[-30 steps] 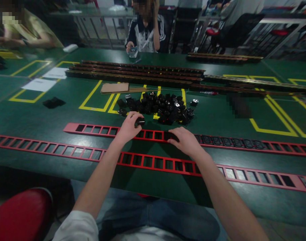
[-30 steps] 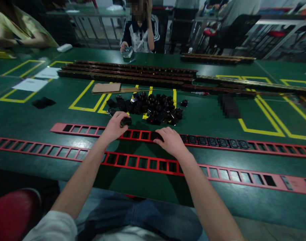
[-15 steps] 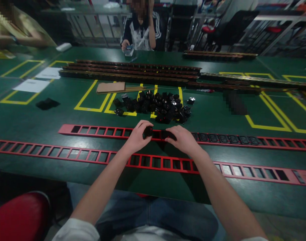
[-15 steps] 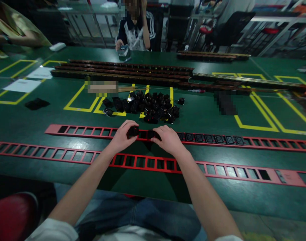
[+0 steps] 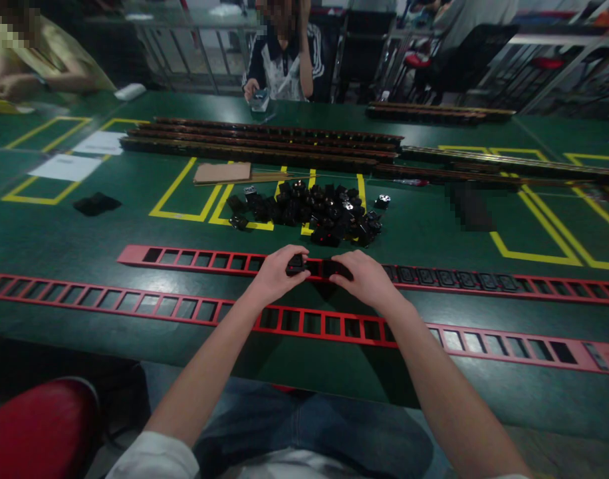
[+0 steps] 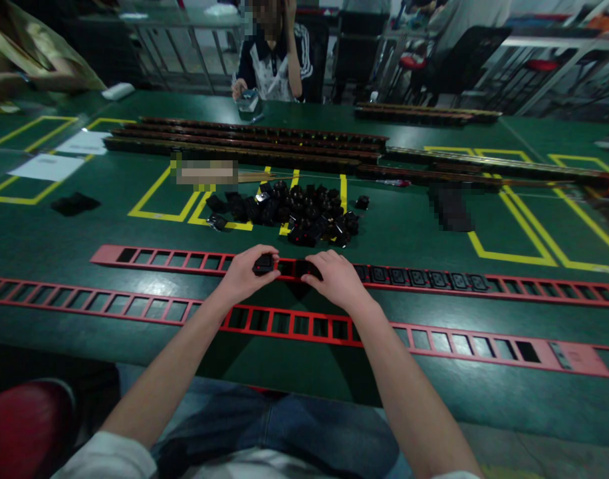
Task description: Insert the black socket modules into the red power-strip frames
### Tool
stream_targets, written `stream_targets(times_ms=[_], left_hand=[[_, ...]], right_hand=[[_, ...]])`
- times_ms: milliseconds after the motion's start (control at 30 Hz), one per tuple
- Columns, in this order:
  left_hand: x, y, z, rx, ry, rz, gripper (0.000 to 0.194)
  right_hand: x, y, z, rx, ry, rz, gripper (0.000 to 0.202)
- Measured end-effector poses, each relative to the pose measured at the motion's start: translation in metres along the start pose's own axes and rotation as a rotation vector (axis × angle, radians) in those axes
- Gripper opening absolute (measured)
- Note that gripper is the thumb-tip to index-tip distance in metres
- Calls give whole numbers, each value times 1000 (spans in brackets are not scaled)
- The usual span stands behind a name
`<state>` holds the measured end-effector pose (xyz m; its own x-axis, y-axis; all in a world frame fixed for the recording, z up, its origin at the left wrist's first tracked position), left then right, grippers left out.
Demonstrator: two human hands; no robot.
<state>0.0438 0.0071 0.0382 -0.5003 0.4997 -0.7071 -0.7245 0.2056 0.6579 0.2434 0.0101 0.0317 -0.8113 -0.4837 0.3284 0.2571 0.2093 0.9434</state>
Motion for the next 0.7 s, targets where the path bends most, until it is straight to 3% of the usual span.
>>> stream_targets(times_ms=[233, 467, 700], left_hand=[[-2, -4, -1, 16, -10, 8, 64], [4, -8, 1, 44, 11, 3, 45], [3, -16, 8, 151, 39, 165, 43]], right_hand=[[-1, -1, 0, -8, 12, 4, 36], [-1, -1, 0, -4, 6, -1, 34], [-2, -3, 0, 4, 2, 5, 34]])
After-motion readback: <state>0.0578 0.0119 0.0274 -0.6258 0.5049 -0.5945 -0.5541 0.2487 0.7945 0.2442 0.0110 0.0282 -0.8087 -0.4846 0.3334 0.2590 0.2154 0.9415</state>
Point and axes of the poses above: each hand's wrist, its own z-axis towards the middle knuckle, its own y-axis out of the back of the hand, x = y × z, the point moved 6 cm from there along z, towards the middle knuckle, and after that the axes turned 7 degrees about x, right-handed, at the moved point
